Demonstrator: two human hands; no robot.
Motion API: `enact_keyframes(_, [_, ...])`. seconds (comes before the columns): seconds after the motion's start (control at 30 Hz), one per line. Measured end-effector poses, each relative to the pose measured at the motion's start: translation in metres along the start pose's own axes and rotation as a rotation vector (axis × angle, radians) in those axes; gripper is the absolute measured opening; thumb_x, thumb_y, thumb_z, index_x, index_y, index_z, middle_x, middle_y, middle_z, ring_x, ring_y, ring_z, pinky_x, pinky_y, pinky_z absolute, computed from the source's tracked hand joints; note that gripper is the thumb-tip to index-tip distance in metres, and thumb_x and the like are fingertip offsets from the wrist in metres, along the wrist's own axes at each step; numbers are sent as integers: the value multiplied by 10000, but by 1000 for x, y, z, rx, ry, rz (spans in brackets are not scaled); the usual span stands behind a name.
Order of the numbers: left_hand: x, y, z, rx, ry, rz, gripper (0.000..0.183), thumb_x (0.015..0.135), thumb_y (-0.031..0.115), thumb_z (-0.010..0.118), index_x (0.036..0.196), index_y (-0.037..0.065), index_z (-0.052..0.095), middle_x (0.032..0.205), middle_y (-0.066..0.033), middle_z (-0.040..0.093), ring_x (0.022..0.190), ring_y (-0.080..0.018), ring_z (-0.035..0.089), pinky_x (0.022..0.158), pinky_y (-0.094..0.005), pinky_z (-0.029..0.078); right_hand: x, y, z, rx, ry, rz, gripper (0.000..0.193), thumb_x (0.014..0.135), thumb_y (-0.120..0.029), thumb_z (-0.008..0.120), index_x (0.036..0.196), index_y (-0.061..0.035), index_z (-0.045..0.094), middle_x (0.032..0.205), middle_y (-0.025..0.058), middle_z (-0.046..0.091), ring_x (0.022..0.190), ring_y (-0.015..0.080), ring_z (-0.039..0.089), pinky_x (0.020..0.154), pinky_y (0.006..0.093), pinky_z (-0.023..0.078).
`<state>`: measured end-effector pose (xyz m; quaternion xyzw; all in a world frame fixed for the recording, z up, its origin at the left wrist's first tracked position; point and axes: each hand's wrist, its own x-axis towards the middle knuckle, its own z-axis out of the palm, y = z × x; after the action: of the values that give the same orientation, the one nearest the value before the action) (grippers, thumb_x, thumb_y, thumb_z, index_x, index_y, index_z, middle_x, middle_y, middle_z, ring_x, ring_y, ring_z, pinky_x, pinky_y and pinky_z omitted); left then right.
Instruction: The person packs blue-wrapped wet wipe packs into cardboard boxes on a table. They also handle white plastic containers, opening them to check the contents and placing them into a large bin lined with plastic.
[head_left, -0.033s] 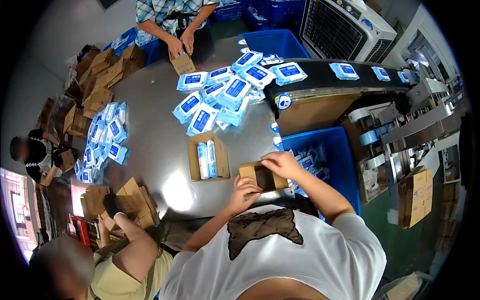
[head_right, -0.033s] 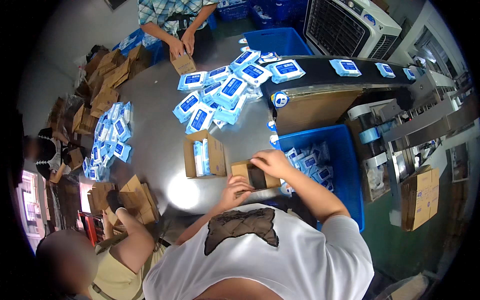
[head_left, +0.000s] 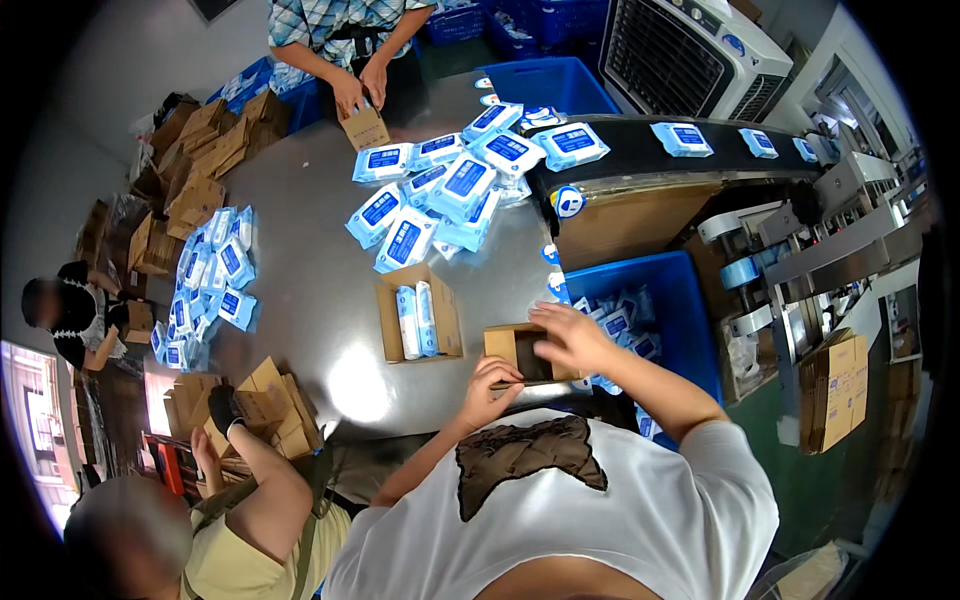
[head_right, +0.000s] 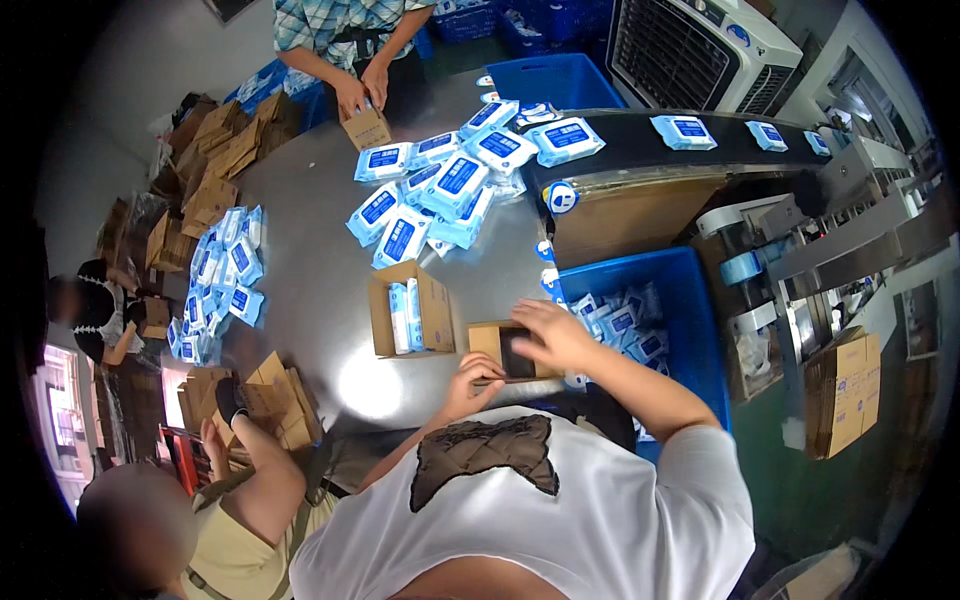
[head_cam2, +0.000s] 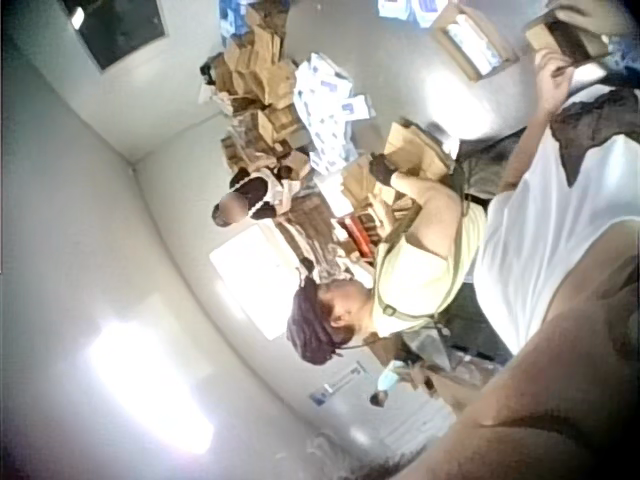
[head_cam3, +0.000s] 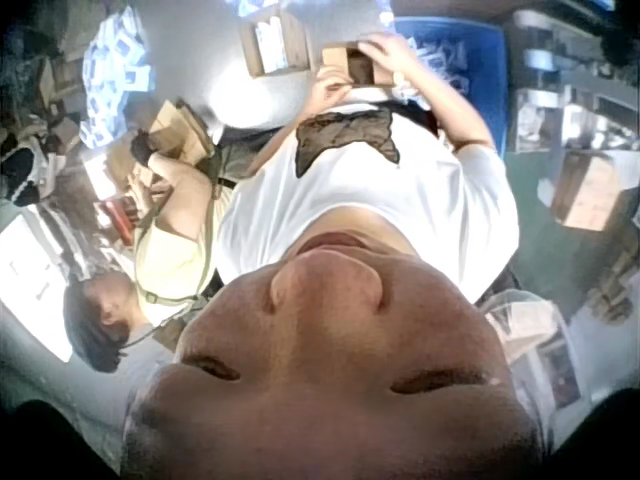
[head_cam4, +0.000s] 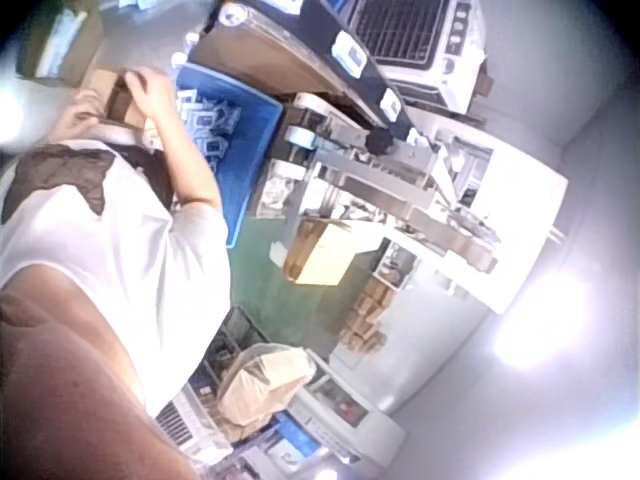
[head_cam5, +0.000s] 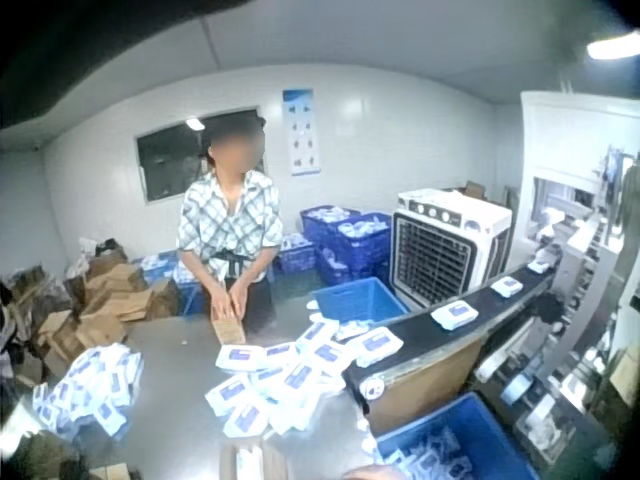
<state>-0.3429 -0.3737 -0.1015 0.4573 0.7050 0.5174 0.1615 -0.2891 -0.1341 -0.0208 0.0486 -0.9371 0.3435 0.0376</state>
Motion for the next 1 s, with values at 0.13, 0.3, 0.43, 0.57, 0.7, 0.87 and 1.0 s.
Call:
enact_keyframes(0.13, [5,-2,21,-160,230,-305,237,792,94,731,936,29,555,1014,-110,599,990,-264,559,866,-378,443,-59,-13,13,-167,-133,-155,780,797,-426,687,1362,31,404,1414,209,419,1348,343,362,1109,482,272])
enact_keyframes(0.3, [28,-22,24,231,414,-166,436,897,147,636,1290,40,480,1131,-126,550,1050,-215,533,913,-327,424,-53,-7,18,-384,-220,-73,934,705,-459,750,1434,-60,326,1499,169,289,1402,326,254,1109,565,213])
enact_keyframes(0.43, [38,-64,20,-128,243,-373,577,959,196,551,1473,88,312,1308,-148,506,1193,-214,482,999,-322,381,-47,-16,15,-542,-258,-2,1011,626,-502,784,1459,-174,315,1516,182,220,1395,429,182,1071,649,194])
enact_keyframes(0.57, [60,-32,7,-469,252,-602,451,970,226,527,1388,72,457,1359,-155,494,1241,-250,477,1032,-321,369,-51,20,22,-376,-142,-49,960,644,-482,775,1457,-241,325,1500,216,228,1355,485,214,1043,647,238])
enact_keyframes(0.7, [65,-39,-29,-386,368,-569,404,979,259,504,1313,31,520,1281,-156,548,1203,-248,507,1018,-320,377,-31,53,21,323,86,275,794,779,-510,659,1447,-222,340,1450,200,341,1317,419,326,1030,570,315])
enact_keyframes(0.87, [85,-19,-46,172,425,-288,524,902,261,613,1337,13,459,1310,-184,514,1196,-322,509,1013,-390,390,-46,112,92,1983,-256,833,674,881,-580,486,1395,-150,414,1419,125,451,1288,345,434,1044,609,308])
enact_keyframes(1.0, [83,-16,-39,564,2,-496,706,809,107,617,1455,105,333,1285,-172,519,1079,-379,534,917,-437,453,-39,132,148,1636,-646,996,827,825,-743,434,1345,-100,459,1261,175,580,1117,331,592,970,499,442])
